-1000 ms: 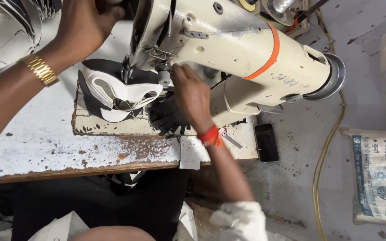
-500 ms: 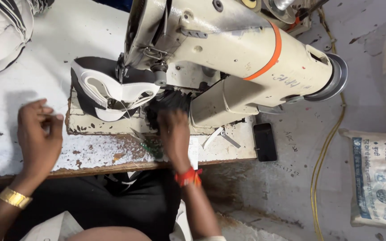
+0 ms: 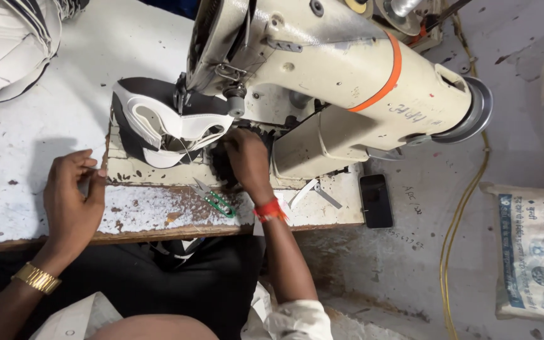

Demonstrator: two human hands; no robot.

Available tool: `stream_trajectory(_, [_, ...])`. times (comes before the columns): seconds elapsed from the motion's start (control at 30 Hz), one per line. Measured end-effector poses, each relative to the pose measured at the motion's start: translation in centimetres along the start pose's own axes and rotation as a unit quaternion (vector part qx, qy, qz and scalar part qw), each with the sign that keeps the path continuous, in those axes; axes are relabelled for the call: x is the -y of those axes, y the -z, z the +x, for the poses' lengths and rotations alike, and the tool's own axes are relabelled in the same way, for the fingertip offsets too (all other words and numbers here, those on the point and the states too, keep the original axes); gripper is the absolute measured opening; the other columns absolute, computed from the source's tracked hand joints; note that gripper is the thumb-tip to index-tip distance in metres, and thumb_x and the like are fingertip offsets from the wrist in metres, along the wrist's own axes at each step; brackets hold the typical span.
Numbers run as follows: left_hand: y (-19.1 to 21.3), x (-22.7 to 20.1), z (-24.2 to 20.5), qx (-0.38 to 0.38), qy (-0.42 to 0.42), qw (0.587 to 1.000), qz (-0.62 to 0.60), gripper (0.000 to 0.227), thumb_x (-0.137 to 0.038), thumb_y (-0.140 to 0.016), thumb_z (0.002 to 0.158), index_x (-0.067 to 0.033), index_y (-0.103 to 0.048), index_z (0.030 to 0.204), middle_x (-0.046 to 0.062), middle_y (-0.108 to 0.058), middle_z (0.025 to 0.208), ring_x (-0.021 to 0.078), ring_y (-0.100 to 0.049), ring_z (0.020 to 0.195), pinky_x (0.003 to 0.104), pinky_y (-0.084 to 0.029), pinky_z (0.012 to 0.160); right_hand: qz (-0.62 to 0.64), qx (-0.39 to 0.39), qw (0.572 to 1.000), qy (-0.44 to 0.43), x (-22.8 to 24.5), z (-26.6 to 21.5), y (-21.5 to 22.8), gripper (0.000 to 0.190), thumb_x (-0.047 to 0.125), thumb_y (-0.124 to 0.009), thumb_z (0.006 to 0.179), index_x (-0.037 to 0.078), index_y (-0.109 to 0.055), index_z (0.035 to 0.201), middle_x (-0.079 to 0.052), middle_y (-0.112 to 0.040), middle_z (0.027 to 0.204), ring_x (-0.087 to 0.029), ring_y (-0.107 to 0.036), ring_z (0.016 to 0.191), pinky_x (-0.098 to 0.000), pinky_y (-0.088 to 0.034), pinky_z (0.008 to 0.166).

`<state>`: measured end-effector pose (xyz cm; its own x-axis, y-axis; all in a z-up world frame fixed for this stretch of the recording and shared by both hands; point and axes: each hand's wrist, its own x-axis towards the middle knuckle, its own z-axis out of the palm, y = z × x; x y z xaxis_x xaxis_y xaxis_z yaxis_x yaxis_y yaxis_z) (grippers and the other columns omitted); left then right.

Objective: The person uses a sewing machine to stitch a black elastic band onto the side of a white shoe. They repeatedly guide the shoe under the needle, sew a section, and then cut the thread with scissors before repositioning the shoe to continue the process.

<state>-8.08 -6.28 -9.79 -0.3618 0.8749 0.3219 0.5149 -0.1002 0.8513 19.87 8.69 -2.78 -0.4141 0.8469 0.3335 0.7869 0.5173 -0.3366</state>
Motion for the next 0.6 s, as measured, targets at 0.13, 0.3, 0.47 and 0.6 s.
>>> stream_trajectory(0.13, [-0.1,-3.1,-0.5,0.028,-0.025,0.999,-0.031,0.023,-0.004,-0.072,0.096,-0.0009,-0.066,0.118,0.013,-0.067,0.115,0.0196,-0.068,0.099,0.033,-0.058,0.088,0.138,-0.007,0.989,-0.045,3.7,-1.6,7.1,0.010,0.001,-0.069,0.086,-0.002,-0.068,0.096,-0.014,-0.067,0.097,-0.029,-0.065,0.093,-0.0356,-0.052,0.082])
stream_trajectory(0.3, [-0.4,-14.2,2.4,0.102,-0.148,0.977,-0.111,0.036,-0.016,-0.080,0.083,0.0011,-0.071,0.113,0.014,-0.068,0.108,0.0247,-0.065,0.098,0.033,-0.056,0.080,0.330,0.101,0.924,-0.162,8.5,-3.6,12.1,0.011,-0.002,-0.067,0.092,0.000,-0.069,0.103,-0.002,-0.070,0.094,-0.009,-0.062,0.087,-0.0261,-0.052,0.081])
stream_trajectory(0.47, [-0.7,-16.8,3.1,0.191,-0.097,0.964,-0.160,0.022,-0.018,-0.080,0.085,0.0004,-0.073,0.095,0.008,-0.069,0.088,0.0179,-0.066,0.078,0.031,-0.052,0.067,0.437,0.094,0.887,-0.115,10.3,-3.9,12.2,0.027,-0.009,-0.067,0.095,-0.002,-0.061,0.120,-0.001,-0.062,0.102,-0.008,-0.062,0.098,-0.0263,-0.054,0.092])
stream_trajectory(0.6, [0.2,-16.8,3.3,0.233,-0.002,0.944,-0.233,0.019,-0.018,-0.076,0.091,0.0001,-0.071,0.086,0.002,-0.067,0.075,0.0092,-0.060,0.066,0.027,-0.048,0.058,0.431,-0.013,0.896,-0.102,11.7,-4.1,10.9,0.028,-0.008,-0.065,0.097,-0.002,-0.054,0.122,-0.006,-0.066,0.106,-0.012,-0.066,0.099,-0.0278,-0.056,0.091])
